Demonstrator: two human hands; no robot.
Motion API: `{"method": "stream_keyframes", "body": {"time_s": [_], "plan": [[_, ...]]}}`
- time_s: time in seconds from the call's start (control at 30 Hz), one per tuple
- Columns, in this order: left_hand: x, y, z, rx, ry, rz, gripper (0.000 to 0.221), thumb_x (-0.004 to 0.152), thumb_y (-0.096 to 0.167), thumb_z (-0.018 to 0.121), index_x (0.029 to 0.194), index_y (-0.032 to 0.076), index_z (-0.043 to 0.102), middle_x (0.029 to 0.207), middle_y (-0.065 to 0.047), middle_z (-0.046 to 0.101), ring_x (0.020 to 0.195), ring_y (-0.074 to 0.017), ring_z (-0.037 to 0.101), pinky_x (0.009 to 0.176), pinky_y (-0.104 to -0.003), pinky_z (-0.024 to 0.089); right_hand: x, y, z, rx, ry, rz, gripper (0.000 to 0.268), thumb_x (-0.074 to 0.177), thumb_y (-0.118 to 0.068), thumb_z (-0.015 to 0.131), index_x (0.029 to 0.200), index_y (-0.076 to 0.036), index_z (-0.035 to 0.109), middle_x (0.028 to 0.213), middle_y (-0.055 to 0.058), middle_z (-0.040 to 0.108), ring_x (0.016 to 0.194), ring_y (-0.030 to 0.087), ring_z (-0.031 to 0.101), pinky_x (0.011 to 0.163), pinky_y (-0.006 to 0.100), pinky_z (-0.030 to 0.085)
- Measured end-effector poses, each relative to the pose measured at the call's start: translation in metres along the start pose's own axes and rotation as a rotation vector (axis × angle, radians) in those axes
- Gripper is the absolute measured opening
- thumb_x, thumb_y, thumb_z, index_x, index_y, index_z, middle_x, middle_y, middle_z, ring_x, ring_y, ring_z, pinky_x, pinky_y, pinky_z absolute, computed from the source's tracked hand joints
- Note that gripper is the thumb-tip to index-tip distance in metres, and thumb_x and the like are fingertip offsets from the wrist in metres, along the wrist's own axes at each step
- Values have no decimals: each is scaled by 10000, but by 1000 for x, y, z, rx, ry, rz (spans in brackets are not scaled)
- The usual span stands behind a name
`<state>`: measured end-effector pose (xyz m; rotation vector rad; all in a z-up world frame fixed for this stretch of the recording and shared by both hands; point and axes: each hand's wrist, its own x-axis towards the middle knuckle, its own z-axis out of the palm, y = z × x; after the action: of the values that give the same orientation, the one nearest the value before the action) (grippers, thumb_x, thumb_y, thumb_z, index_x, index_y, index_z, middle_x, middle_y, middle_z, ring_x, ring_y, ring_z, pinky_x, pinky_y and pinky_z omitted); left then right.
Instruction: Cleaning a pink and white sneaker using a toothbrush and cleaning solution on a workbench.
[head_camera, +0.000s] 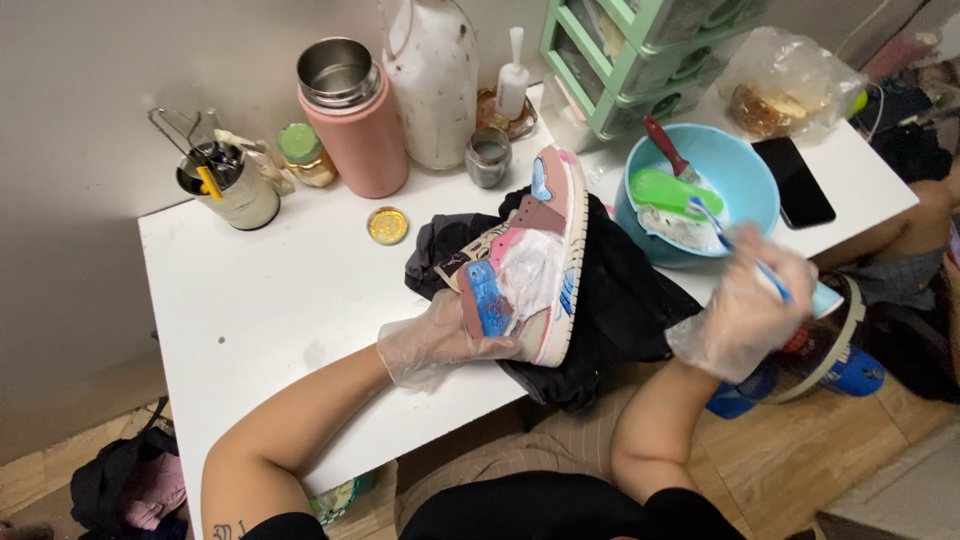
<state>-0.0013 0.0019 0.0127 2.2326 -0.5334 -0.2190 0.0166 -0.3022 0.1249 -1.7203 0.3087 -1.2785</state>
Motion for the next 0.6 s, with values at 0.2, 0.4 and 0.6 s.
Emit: {"method": "stream_keyframes", "body": {"time_s": [0.2,0.4,0.6], "plan": [[0,-13,10,79,46,25,620,785,776,610,784,169,485,696,34,536,678,-144,531,654,-302,468,5,3,-63,-164,-592,-138,674,878,-82,866,1484,17,588,1094,151,685,1177,272,627,1273,550,269],[3,-21,15,-278,159,18,868,621,608,899,1243,57,646,978,-218,732,933,-396,747,840,-474,651,-26,60,-60,-643,-767,326,706,842,-407,888,1370,-34,604,1268,231,604,1245,425,540,1043,563,420],[6,-39,32,-289,194,-15,872,602,587,917,1216,20,668,993,-258,720,975,-432,724,898,-481,621,-43,103,-82,-168,-912,521,331,745,-244,935,893,-59,705,602,58,604,544,167,575,476,271,446]]}}
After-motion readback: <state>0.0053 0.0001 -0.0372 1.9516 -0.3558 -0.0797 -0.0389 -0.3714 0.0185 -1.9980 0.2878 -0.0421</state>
